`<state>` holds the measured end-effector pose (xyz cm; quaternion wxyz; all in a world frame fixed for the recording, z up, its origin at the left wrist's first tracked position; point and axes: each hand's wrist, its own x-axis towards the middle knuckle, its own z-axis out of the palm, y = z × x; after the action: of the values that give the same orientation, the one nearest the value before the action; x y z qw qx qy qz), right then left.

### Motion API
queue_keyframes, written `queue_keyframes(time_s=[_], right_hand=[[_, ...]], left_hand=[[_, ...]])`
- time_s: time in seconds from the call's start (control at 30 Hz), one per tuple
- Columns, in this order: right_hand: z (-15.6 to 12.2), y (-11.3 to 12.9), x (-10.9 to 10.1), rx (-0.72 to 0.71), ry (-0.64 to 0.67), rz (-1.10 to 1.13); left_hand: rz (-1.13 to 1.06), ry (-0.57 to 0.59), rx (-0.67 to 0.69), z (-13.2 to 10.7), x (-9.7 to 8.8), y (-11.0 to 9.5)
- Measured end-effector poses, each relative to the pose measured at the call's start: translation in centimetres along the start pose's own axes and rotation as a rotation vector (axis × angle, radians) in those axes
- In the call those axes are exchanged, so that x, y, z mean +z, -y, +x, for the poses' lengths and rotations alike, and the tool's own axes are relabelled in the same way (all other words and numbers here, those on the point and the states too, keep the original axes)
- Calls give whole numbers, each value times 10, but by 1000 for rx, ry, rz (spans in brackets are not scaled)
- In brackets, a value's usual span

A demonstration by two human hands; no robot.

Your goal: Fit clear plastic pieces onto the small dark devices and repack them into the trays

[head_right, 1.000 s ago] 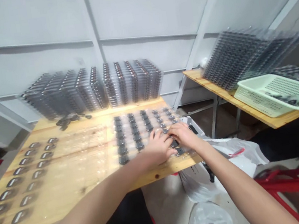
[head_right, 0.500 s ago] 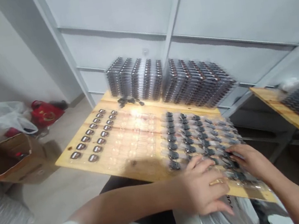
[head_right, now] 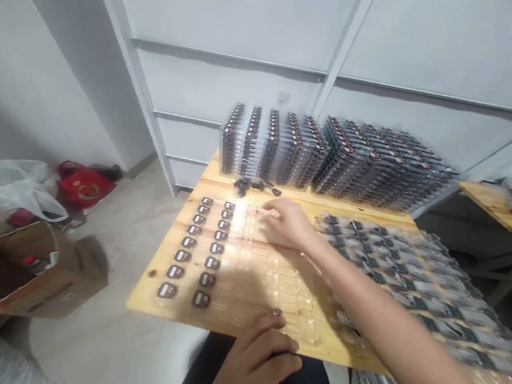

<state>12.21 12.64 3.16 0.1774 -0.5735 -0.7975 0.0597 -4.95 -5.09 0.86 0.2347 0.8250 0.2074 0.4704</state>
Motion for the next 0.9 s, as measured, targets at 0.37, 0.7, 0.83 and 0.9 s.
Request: queue_keyframes(time_s=[0.37,0.7,0.83,0.9], right_hand=[[96,40,88,22,141,-116],[102,43,97,43,210,-185],[103,43,97,0,214,-176],[104,42,96,-31,209,-158]], left_hand=[[74,-208,-49,-30,-38,45],[23,-96,-226,-25,-73,40],[0,-122,-260,-26,-75,39],[-54,-145,-287,-28,-72,40]])
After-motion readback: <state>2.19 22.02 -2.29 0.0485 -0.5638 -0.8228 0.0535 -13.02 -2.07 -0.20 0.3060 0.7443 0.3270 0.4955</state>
